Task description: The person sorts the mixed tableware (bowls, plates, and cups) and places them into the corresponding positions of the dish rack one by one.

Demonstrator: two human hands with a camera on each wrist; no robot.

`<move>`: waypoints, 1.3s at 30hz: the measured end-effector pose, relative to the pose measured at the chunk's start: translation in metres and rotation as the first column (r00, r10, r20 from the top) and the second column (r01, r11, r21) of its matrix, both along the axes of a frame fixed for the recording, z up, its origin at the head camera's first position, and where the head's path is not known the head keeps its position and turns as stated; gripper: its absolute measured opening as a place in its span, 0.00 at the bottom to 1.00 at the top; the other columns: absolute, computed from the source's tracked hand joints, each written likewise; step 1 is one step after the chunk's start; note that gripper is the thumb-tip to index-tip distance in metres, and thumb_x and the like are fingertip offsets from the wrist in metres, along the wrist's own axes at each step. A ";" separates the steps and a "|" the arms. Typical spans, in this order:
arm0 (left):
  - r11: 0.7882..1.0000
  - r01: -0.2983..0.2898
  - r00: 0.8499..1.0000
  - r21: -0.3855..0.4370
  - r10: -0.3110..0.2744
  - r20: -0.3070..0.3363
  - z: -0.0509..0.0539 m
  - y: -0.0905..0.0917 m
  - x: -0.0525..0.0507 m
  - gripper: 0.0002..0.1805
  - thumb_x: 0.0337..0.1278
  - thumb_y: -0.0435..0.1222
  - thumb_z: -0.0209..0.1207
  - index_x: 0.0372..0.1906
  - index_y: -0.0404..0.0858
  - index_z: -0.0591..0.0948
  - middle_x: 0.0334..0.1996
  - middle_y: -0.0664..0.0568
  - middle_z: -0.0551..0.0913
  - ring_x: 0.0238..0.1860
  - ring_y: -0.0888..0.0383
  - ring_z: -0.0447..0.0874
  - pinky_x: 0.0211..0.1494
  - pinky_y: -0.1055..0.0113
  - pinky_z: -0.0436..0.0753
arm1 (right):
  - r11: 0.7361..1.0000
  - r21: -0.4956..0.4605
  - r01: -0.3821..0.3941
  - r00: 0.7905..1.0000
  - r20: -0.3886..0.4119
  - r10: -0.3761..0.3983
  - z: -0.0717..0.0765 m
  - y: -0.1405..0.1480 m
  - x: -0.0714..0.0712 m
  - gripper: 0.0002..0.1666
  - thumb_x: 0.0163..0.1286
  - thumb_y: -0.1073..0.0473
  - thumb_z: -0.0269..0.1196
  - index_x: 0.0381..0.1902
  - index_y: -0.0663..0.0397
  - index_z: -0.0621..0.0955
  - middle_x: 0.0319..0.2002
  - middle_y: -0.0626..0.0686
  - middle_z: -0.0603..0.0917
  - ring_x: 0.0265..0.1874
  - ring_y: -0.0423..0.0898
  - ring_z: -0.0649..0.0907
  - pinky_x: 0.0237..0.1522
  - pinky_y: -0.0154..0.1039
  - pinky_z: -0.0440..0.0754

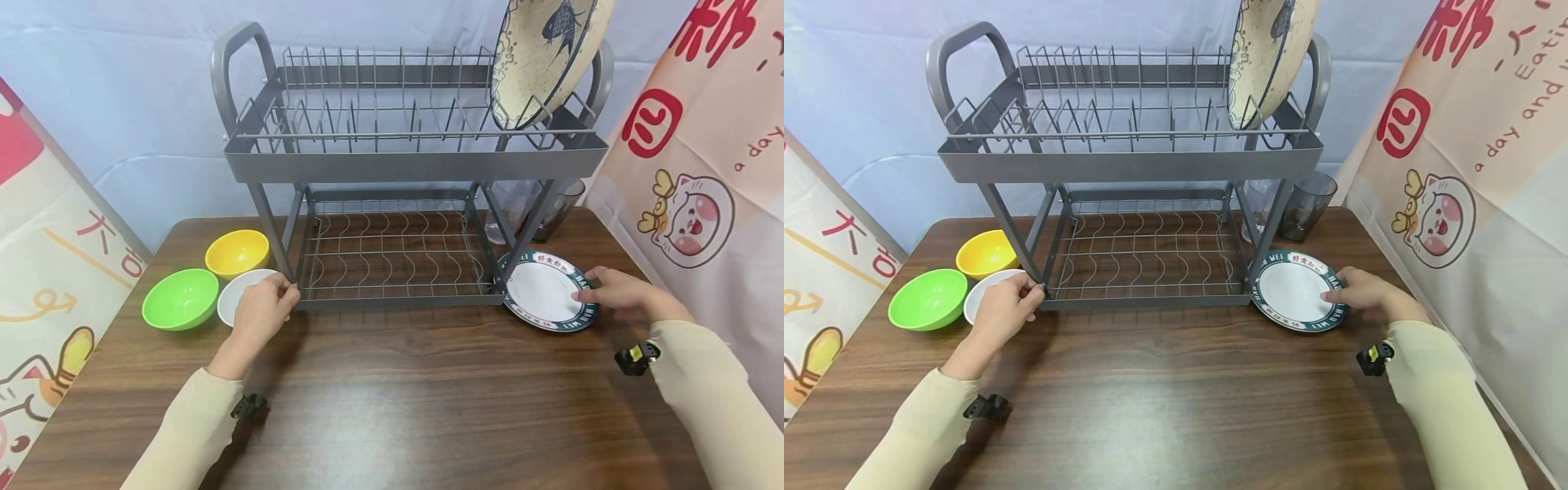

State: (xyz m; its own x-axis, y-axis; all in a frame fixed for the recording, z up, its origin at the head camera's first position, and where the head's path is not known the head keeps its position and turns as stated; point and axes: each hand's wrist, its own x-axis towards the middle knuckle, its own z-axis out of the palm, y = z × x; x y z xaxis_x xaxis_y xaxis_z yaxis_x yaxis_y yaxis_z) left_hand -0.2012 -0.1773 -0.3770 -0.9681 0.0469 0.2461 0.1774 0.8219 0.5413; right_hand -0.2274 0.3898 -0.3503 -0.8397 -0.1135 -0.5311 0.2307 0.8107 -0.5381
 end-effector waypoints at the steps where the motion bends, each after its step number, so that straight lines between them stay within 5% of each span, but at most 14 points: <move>1: 1.000 -0.001 1.000 -0.001 0.001 0.001 0.000 0.000 0.000 0.09 0.55 0.37 0.52 0.26 0.37 0.77 0.10 0.57 0.75 0.15 0.59 0.75 0.20 0.63 0.66 | 1.000 -0.004 0.007 1.000 0.004 -0.007 -0.001 0.000 0.000 0.51 0.64 0.47 0.59 0.63 0.81 0.47 0.54 0.79 0.56 0.48 0.68 0.69 0.43 0.62 0.73; 10: 1.000 -0.009 1.000 -0.006 0.009 0.016 0.002 0.001 0.000 0.09 0.56 0.37 0.52 0.26 0.37 0.77 0.11 0.56 0.75 0.15 0.58 0.75 0.20 0.63 0.66 | 1.000 -0.003 0.022 1.000 0.006 -0.022 -0.006 0.004 -0.002 0.51 0.64 0.48 0.60 0.62 0.81 0.45 0.46 0.72 0.65 0.37 0.56 0.76 0.35 0.51 0.78; 26: 1.000 -0.010 1.000 -0.009 0.010 0.020 0.001 0.001 0.001 0.09 0.56 0.37 0.51 0.27 0.36 0.77 0.11 0.56 0.75 0.16 0.58 0.75 0.20 0.63 0.66 | 0.979 -0.182 0.087 0.995 0.068 -0.076 -0.013 0.021 -0.004 0.52 0.69 0.48 0.54 0.63 0.83 0.38 0.46 0.70 0.65 0.40 0.54 0.76 0.42 0.50 0.78; 39: 1.000 -0.012 1.000 -0.012 0.012 0.017 0.001 0.001 0.001 0.09 0.56 0.37 0.51 0.26 0.37 0.77 0.10 0.56 0.75 0.16 0.58 0.75 0.20 0.63 0.66 | 0.976 -0.187 0.113 0.994 0.020 -0.111 -0.014 0.019 -0.003 0.48 0.69 0.51 0.54 0.61 0.86 0.43 0.36 0.59 0.70 0.33 0.49 0.75 0.39 0.47 0.79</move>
